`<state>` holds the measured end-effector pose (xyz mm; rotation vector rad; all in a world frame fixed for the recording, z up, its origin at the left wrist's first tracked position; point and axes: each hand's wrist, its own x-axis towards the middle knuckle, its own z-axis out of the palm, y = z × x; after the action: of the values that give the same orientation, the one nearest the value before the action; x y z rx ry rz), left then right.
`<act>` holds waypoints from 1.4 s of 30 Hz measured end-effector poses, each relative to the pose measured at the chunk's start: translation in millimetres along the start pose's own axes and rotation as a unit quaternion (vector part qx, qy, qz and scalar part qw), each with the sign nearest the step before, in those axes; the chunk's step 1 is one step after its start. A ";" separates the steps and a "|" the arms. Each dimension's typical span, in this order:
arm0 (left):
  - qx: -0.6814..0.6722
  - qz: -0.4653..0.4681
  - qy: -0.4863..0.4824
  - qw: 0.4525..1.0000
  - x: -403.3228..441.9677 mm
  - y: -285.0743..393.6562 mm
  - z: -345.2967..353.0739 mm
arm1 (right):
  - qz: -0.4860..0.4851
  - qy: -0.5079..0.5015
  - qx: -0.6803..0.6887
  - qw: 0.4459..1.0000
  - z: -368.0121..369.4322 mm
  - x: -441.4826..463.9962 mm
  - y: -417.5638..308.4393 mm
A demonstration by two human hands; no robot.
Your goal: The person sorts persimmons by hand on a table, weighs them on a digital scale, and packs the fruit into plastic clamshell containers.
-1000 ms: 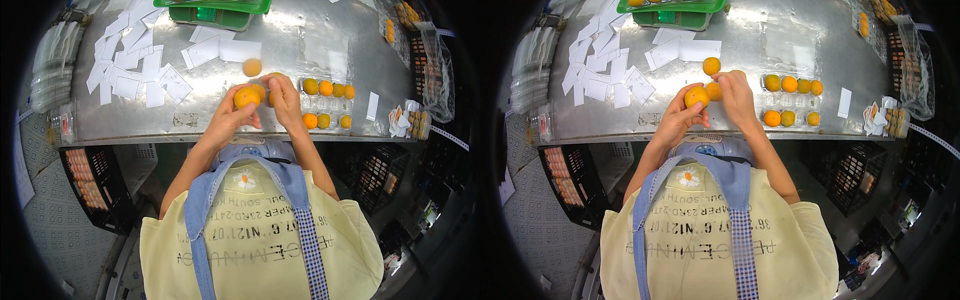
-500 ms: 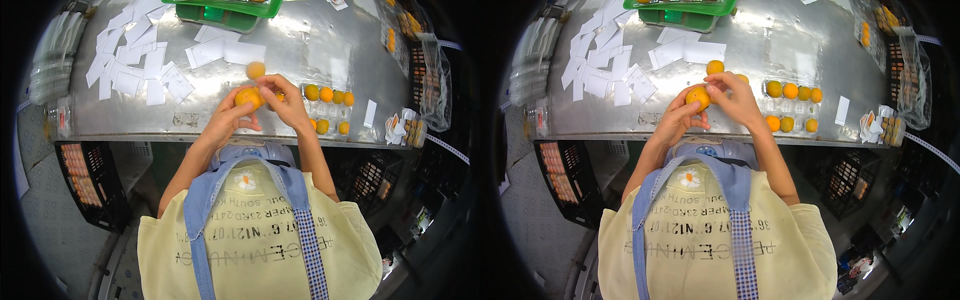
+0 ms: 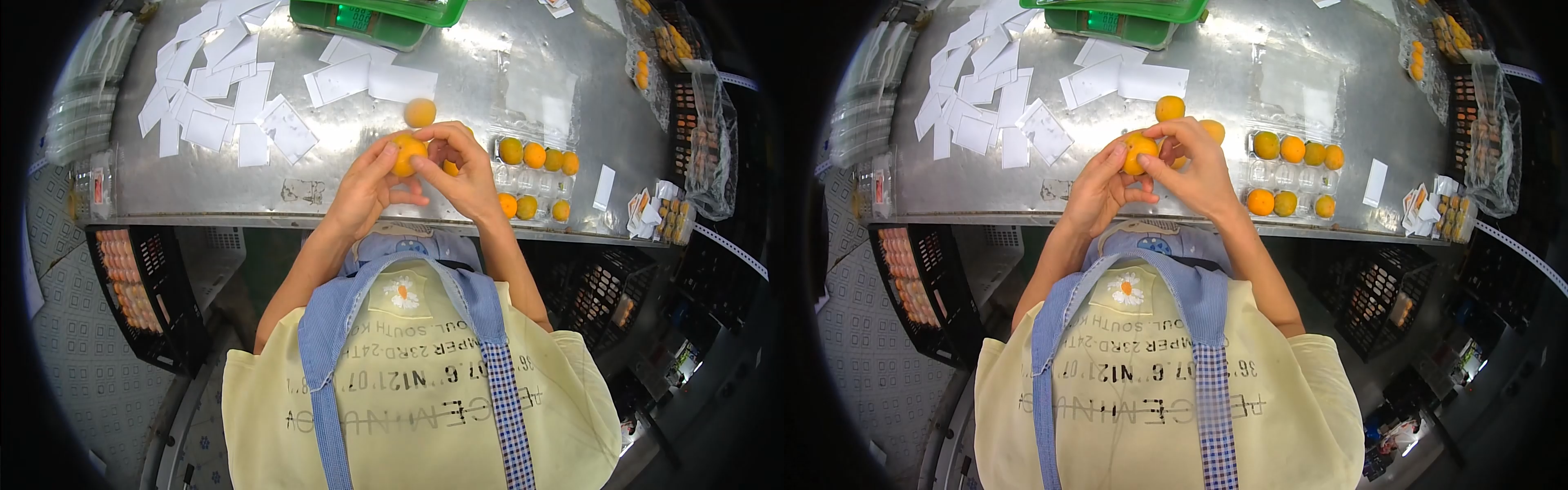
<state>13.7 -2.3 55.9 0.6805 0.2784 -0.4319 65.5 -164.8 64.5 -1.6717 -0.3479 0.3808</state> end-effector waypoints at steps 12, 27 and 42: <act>0.021 -0.002 0.012 1.000 0.5 -1.4 -1.9 | 0.022 0.005 0.023 0.999 3.6 0.3 7.6; 0.214 0.041 0.021 0.976 5.7 10.2 -13.9 | -0.045 -0.223 -0.194 0.954 -16.7 32.8 -29.6; 0.143 0.121 0.182 0.965 -0.8 32.8 -78.4 | -0.184 -0.002 -0.361 0.914 5.5 319.1 -82.3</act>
<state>20.0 72.2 15.5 1.0658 0.4804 -0.1086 348.7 -9.4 129.7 -2.2596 -0.8693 -0.0498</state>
